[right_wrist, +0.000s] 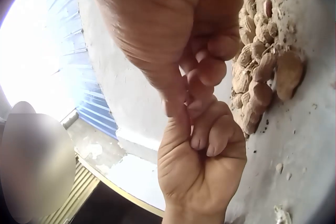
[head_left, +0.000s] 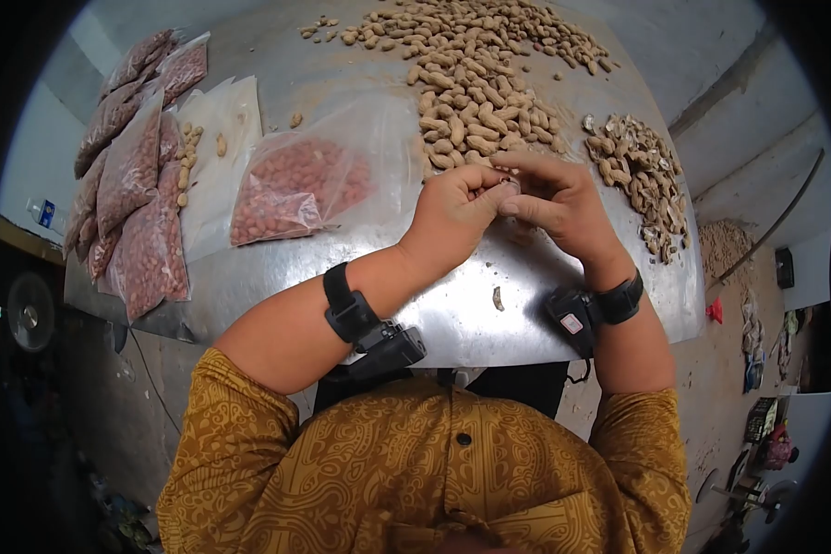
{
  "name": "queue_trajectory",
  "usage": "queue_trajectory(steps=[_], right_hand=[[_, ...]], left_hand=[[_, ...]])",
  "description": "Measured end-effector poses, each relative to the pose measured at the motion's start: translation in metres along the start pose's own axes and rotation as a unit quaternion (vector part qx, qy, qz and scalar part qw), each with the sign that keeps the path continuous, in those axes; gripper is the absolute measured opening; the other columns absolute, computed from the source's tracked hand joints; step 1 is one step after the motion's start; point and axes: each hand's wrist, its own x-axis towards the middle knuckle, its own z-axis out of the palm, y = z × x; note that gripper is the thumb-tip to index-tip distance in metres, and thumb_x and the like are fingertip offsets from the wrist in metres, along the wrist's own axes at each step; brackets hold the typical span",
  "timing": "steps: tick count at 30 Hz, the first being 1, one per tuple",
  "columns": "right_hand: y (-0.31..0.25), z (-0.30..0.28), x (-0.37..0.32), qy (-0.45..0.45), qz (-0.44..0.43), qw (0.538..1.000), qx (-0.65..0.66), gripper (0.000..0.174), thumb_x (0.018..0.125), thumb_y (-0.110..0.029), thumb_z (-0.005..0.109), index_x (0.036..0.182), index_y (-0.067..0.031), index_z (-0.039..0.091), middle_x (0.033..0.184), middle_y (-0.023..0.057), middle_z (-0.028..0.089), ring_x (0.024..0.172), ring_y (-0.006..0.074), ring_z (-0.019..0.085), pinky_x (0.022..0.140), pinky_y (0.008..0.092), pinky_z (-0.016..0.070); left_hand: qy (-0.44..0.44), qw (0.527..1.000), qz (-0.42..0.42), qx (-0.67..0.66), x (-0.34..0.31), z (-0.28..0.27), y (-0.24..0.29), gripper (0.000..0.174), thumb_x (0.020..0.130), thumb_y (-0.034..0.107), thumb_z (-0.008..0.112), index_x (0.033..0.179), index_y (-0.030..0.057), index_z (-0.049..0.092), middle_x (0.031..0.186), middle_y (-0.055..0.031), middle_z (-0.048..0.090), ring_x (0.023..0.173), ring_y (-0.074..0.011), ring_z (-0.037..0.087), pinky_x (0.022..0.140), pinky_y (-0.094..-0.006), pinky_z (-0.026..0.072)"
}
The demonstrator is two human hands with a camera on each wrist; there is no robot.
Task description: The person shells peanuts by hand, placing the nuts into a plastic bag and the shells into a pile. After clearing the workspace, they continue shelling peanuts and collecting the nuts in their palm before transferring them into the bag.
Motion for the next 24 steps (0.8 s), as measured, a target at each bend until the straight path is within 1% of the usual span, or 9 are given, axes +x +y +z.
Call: queue_trajectory(steps=[2,3,5,8,11,14,17,20,24], right_hand=[[0.003,-0.006,0.001,-0.004,-0.063,0.994,-0.093,0.031,0.076,-0.006,0.068,0.105,0.0005,0.061,0.083,0.0033,0.062,0.061,0.0058,0.055,0.051,0.0189,0.0444],[0.006,-0.006,0.002,0.002,-0.080,0.993,-0.090,0.029,0.076,-0.005,0.068,0.104,0.0006,0.061,0.085,0.0039,0.062,0.063,0.0062,0.056,0.053,0.0190,0.0452],[0.013,-0.006,0.002,0.014,-0.113,0.990,-0.085,0.026,0.076,-0.002,0.067,0.102,0.0009,0.060,0.088,0.0050,0.063,0.065,0.0069,0.057,0.056,0.0192,0.0468],[0.007,-0.004,-0.001,0.043,-0.031,0.998,0.027,0.022,0.077,0.001,0.065,0.097,0.0002,0.058,0.089,0.0058,0.063,0.069,0.0080,0.059,0.060,0.0201,0.0482],[0.015,-0.011,0.004,0.040,-0.022,0.996,0.074,0.020,0.077,0.001,0.064,0.095,-0.0007,0.056,0.090,0.0058,0.063,0.074,0.0078,0.059,0.062,0.0206,0.0484],[0.015,-0.004,0.005,0.040,-0.067,0.994,0.076,0.021,0.077,-0.001,0.064,0.096,-0.0012,0.057,0.087,0.0032,0.061,0.073,0.0062,0.056,0.062,0.0201,0.0464],[0.026,-0.008,0.006,0.037,-0.096,0.994,-0.036,0.023,0.076,-0.004,0.063,0.099,-0.0016,0.059,0.085,0.0005,0.060,0.070,0.0051,0.051,0.061,0.0196,0.0434],[0.013,-0.004,0.003,0.031,-0.110,0.988,-0.107,0.026,0.074,-0.005,0.061,0.100,-0.0023,0.061,0.080,0.0002,0.058,0.064,0.0057,0.048,0.057,0.0202,0.0410],[0.007,0.000,0.002,0.018,-0.110,0.977,-0.183,0.027,0.072,-0.005,0.063,0.099,-0.0026,0.063,0.073,0.0033,0.057,0.060,0.0081,0.049,0.055,0.0217,0.0413]], left_hand=[[-0.020,0.993,-0.067,-0.095,0.000,-0.003,0.004,0.017,0.086,0.015,0.057,0.088,-0.0019,0.062,0.076,-0.0014,0.058,0.061,-0.0051,0.046,0.053,-0.0198,0.0365],[-0.030,0.984,-0.100,-0.142,0.000,-0.004,0.006,0.019,0.087,0.017,0.058,0.087,-0.0012,0.061,0.075,-0.0004,0.057,0.059,-0.0041,0.043,0.051,-0.0189,0.0339],[-0.031,0.969,-0.110,-0.219,-0.001,-0.001,0.006,0.020,0.088,0.020,0.058,0.088,0.0003,0.060,0.075,0.0002,0.055,0.057,-0.0036,0.040,0.050,-0.0181,0.0308],[-0.035,0.944,-0.129,-0.302,0.002,-0.003,0.006,0.020,0.089,0.020,0.057,0.094,0.0007,0.057,0.076,-0.0014,0.053,0.055,-0.0040,0.039,0.048,-0.0165,0.0304],[-0.050,0.919,-0.144,-0.363,0.002,-0.004,0.007,0.019,0.090,0.018,0.053,0.097,0.0008,0.055,0.079,-0.0024,0.052,0.056,-0.0048,0.040,0.048,-0.0164,0.0317],[-0.080,0.894,-0.161,-0.410,0.004,-0.009,0.001,0.016,0.092,0.017,0.049,0.094,0.0015,0.053,0.081,-0.0026,0.051,0.058,-0.0056,0.041,0.050,-0.0174,0.0329],[-0.096,0.883,-0.180,-0.423,0.005,-0.010,-0.001,0.016,0.093,0.016,0.045,0.090,0.0022,0.052,0.081,-0.0032,0.051,0.059,-0.0067,0.041,0.051,-0.0185,0.0338],[-0.092,0.882,-0.188,-0.423,0.005,-0.010,-0.003,0.015,0.092,0.014,0.044,0.089,0.0020,0.051,0.081,-0.0039,0.051,0.059,-0.0081,0.042,0.051,-0.0198,0.0344],[-0.045,0.877,-0.214,-0.428,0.005,-0.010,-0.008,0.013,0.089,0.011,0.043,0.089,0.0010,0.051,0.078,-0.0052,0.052,0.060,-0.0096,0.044,0.052,-0.0219,0.0366]])
